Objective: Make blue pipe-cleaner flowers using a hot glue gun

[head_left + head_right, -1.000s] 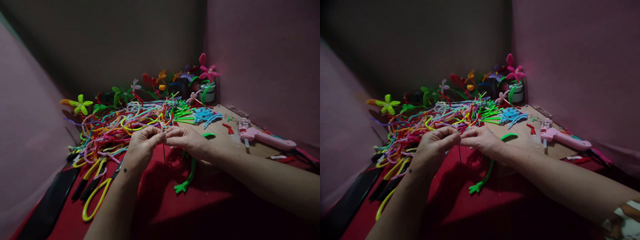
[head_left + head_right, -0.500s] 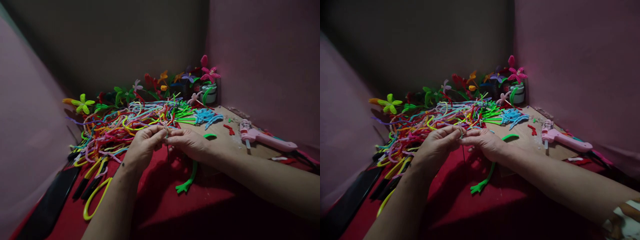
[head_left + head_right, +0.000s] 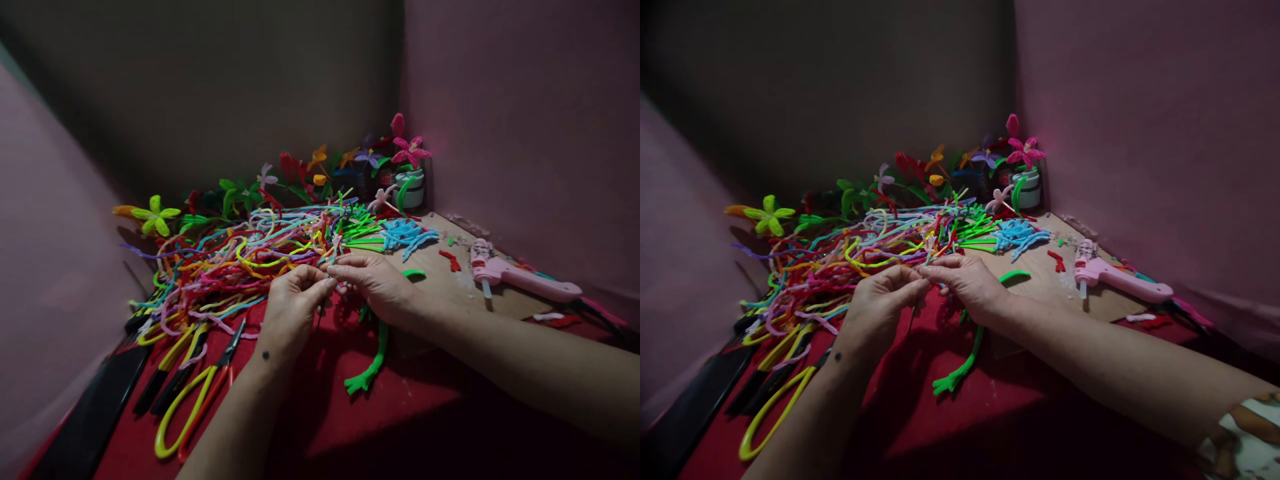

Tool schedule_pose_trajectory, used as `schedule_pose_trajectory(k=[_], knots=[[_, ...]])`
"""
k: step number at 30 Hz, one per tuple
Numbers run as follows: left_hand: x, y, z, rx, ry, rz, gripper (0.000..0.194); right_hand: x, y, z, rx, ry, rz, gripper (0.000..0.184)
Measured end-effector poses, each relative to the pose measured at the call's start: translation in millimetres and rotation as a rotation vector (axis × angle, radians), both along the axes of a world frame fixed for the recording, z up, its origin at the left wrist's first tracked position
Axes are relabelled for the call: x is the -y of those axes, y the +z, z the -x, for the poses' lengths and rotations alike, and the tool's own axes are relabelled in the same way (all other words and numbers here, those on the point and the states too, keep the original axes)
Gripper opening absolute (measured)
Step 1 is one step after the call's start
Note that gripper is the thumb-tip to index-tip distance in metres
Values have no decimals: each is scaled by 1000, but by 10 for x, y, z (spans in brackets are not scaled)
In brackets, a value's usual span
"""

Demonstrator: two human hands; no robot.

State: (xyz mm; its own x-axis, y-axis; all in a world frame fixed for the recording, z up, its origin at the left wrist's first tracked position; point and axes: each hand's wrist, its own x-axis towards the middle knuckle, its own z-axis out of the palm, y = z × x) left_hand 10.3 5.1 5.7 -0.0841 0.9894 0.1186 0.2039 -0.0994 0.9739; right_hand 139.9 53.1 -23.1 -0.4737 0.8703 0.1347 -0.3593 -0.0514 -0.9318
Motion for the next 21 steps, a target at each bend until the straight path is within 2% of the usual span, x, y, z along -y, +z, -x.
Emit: schedule_pose_trajectory(k=[7,13,17,19,21], knots=[[30,3,-11,42,31,31,14,3,27,11,-37,-12,66,13],[14,-24,-49,66,83,-30,15,24,77,-23,157,-149,-179,11],[9,-36,-39,-22,106,-113,13,27,104,-43,242,-158,-370,13],[15,-49,-27,-67,110,-126,13,29,113,-43,242,-146,-412,13],[23,-61,-21,-76,104,-120,13,39,123,-38,240,-136,-387,12]])
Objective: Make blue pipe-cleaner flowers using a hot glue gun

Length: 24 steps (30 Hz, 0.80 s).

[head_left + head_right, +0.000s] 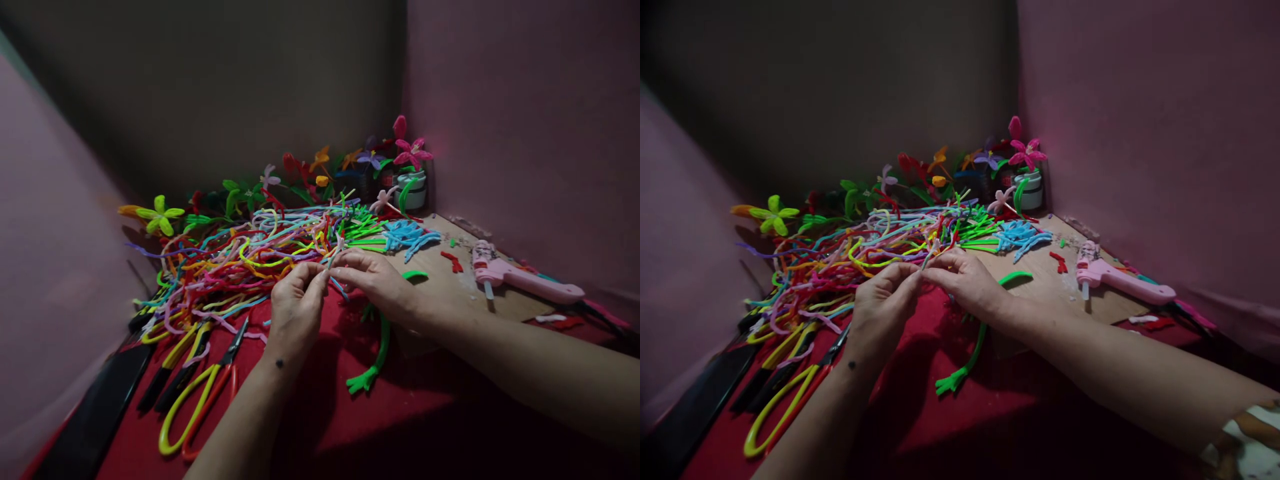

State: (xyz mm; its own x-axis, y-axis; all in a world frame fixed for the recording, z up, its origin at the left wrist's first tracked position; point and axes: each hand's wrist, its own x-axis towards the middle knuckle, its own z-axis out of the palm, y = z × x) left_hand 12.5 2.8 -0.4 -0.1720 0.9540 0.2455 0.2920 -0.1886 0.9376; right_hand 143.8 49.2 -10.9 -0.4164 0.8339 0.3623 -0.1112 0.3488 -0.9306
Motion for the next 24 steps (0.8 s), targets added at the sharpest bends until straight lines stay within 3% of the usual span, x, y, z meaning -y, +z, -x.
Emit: schedule_pose_trajectory(k=[6,12,15,24], knots=[[13,22,-12,280,-76,117,16,30,31,5,-112,168,218,9],[-2,65,-11,529,-161,204,19,20,44,1,-156,95,320,8],[-10,61,-10,570,-195,253,19,11,3,9,-196,108,373,12],[-91,-57,20,546,-219,346,19,-13,-98,25,-100,66,325,22]])
